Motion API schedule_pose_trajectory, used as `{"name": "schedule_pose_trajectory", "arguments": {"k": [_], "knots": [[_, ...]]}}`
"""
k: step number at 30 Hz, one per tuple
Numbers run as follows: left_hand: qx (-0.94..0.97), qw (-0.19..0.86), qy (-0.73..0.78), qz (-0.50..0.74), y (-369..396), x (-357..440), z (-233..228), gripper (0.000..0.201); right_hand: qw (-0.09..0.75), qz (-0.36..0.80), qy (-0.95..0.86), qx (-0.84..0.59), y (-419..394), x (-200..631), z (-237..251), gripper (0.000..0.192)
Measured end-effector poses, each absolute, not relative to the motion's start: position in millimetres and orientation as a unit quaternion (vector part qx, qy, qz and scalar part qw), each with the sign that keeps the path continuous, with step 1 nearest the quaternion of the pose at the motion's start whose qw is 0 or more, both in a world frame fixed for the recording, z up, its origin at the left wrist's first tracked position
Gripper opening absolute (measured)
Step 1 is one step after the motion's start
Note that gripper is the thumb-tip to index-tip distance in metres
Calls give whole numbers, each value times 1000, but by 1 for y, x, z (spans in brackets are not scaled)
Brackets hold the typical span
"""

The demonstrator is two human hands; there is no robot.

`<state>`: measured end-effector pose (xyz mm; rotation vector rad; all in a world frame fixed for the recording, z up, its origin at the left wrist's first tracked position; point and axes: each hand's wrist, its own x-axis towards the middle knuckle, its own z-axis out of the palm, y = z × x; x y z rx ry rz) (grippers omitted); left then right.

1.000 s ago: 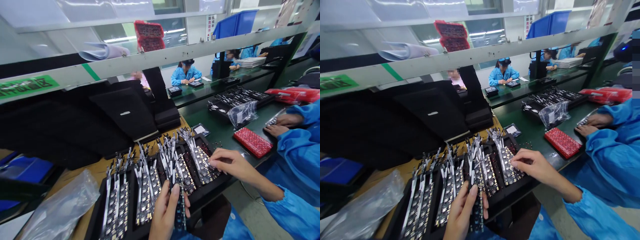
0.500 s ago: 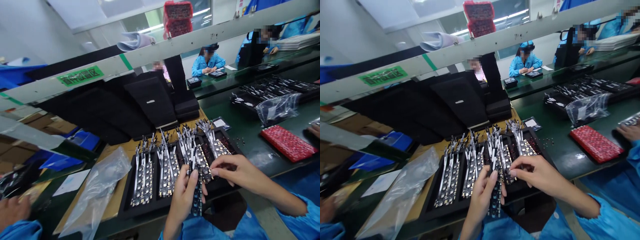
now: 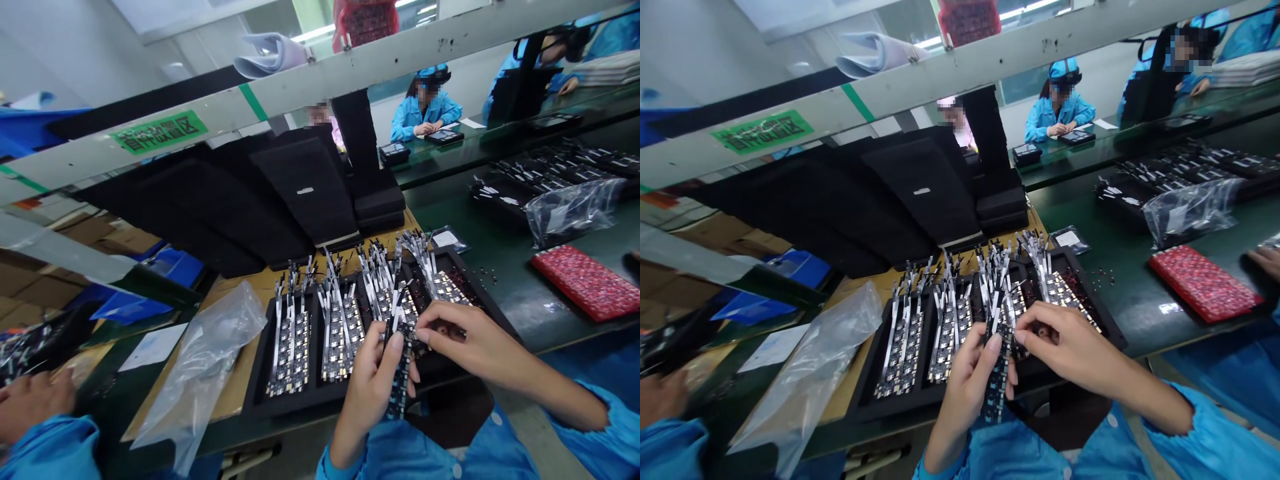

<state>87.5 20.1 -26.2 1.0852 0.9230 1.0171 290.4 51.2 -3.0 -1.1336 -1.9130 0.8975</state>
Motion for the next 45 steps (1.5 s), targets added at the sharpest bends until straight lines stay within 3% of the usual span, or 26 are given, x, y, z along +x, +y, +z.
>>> {"name": "schedule_pose_trajectory", "arguments": {"k": [28, 45], "knots": [[480, 623, 448, 425, 19, 90, -25, 11, 324, 327, -765, -451, 52, 296, 2, 10], [451, 678, 418, 403, 18, 83, -26, 17, 338, 408, -734, -425, 47, 287, -6, 8]]}}
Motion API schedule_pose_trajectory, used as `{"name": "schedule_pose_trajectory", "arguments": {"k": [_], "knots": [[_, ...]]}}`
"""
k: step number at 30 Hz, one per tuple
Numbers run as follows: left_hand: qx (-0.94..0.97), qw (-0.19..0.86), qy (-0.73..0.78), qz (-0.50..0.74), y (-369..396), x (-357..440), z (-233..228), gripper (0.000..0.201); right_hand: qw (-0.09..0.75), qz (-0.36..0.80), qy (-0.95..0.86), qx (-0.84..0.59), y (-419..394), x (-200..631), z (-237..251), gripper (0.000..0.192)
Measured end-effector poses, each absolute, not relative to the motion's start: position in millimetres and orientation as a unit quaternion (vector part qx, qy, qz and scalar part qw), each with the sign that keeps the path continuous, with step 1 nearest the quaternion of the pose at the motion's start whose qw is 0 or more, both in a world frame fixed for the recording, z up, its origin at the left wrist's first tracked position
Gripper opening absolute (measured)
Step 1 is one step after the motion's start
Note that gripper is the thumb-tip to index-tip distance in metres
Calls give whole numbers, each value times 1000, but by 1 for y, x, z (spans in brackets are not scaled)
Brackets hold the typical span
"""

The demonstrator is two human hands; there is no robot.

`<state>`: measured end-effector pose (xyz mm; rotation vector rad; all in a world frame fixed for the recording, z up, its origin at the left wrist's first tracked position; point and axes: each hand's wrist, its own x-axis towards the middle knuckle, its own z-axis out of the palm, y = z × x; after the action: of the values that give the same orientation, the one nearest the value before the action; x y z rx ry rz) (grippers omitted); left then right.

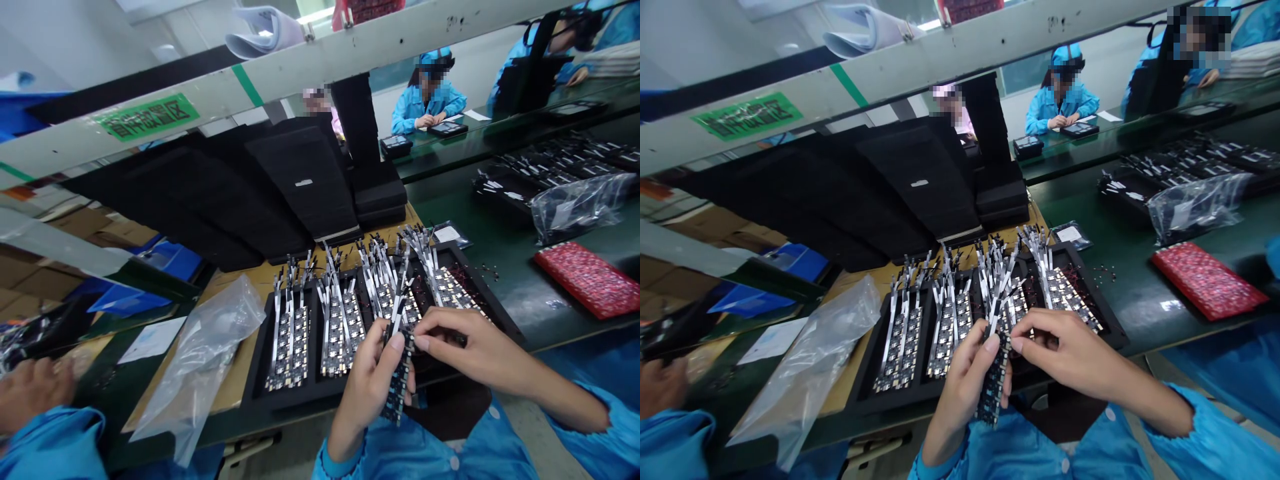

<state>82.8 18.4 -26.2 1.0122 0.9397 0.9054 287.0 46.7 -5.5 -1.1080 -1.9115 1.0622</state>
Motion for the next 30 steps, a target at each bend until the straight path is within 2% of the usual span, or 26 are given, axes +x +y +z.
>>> {"name": "schedule_pose_trajectory", "arguments": {"k": [13, 21, 30], "knots": [[456, 675, 425, 395, 19, 83, -20, 17, 330, 423, -733, -418, 44, 284, -5, 10], [482, 669, 410, 390, 19, 82, -14, 17, 359, 438, -725, -391, 44, 280, -5, 10], [496, 650, 422, 390, 20, 84, -16, 18, 340, 460, -714, -403, 44, 279, -4, 14]]}}
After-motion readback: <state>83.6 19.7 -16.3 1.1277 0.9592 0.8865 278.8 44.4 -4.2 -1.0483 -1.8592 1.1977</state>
